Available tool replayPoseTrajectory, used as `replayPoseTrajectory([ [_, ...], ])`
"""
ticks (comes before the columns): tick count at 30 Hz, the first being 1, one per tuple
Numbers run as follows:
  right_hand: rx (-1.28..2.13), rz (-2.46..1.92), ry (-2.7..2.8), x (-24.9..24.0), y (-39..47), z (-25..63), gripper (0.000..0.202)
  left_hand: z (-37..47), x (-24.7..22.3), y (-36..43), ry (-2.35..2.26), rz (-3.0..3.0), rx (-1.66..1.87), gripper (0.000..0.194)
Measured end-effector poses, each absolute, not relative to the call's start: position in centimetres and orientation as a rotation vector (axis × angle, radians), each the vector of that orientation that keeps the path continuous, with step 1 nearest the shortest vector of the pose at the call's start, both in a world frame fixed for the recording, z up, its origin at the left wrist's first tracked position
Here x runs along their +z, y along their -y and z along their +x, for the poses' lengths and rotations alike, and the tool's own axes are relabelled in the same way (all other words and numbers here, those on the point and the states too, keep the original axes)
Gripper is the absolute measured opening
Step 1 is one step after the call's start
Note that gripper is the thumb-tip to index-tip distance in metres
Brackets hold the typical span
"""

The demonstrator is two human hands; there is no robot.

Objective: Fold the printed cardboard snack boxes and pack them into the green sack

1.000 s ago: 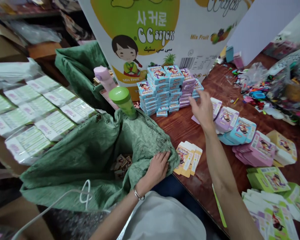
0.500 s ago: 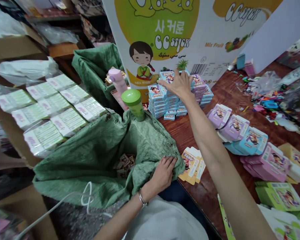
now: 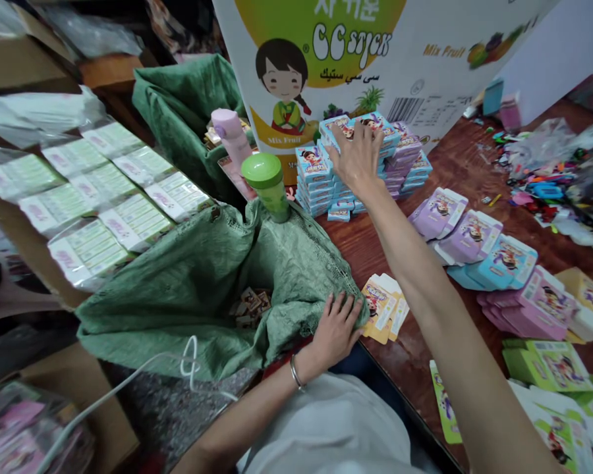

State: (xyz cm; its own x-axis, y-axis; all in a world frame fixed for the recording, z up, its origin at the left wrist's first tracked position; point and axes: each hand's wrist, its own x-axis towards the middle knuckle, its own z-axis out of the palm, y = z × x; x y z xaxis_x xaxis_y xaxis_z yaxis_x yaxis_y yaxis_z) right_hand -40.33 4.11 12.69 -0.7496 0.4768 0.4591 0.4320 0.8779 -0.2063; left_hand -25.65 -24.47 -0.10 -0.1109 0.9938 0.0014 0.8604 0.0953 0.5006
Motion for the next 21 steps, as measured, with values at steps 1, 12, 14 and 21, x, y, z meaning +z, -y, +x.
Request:
replayPoseTrajectory([
  [1, 0.098, -0.662, 2.531, 12.9, -4.1, -40.3, 0.051, -25.7, 0.0, 24.4, -2.057, 1.815, 0.56, 0.057],
  [12, 0.249, -1.014, 2.417, 15.6, -3.4, -40.3, 0.058, -28.7, 0.7, 24.5, -2.171, 1.701, 0.832, 0.049],
  [14, 0.201, -1.048, 2.434, 16.3, -2.8, -39.4, 0.057, -28.9, 0.4, 24.6, -2.167, 1.717, 0.82, 0.047],
  [21, 0.211, -0.955, 2.424, 14.4, 4.6, -32.6, 0.063, -27.1, -0.6, 23.8, -2.172, 1.81, 0.629, 0.046],
])
